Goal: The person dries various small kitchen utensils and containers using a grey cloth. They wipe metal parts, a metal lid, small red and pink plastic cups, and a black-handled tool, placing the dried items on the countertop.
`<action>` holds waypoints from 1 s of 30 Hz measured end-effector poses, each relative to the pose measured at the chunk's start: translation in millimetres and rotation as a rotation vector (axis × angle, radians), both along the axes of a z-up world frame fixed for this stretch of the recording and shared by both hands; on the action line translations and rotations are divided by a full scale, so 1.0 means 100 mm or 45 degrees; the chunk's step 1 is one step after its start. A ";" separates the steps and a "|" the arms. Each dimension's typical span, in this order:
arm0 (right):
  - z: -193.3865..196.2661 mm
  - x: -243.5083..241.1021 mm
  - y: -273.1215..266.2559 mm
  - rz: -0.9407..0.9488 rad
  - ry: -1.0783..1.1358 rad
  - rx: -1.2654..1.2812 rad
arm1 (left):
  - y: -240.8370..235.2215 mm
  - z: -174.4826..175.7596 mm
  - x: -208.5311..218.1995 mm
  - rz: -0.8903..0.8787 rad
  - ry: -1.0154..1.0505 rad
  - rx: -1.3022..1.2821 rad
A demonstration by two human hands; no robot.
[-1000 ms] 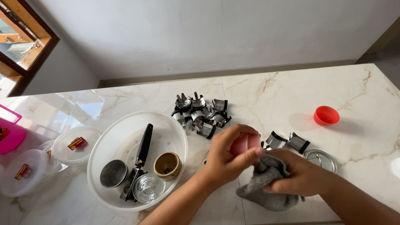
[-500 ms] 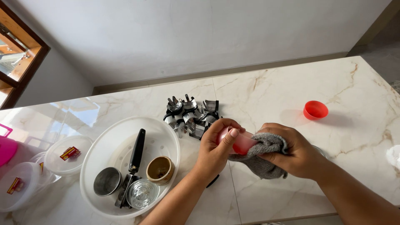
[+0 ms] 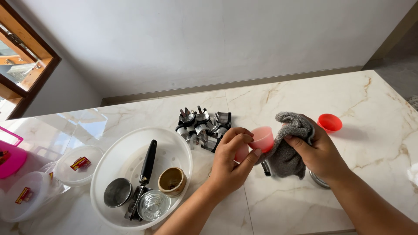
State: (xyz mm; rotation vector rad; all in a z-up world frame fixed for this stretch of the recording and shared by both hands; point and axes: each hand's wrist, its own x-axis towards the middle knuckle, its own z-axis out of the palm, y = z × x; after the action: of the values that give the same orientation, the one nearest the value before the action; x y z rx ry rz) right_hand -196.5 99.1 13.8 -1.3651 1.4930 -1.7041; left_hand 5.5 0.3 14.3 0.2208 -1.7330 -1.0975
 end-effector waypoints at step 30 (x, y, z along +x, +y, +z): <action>0.46 -0.86 1.19 0.161 0.139 0.098 | -0.07 -0.10 0.04 -0.617 -0.052 0.896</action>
State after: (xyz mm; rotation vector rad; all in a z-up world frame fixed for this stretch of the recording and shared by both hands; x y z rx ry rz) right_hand -282.1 217.9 59.6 -1.4989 1.4812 -1.5009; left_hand 9.8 -6.3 4.1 0.2597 -1.4023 -2.0558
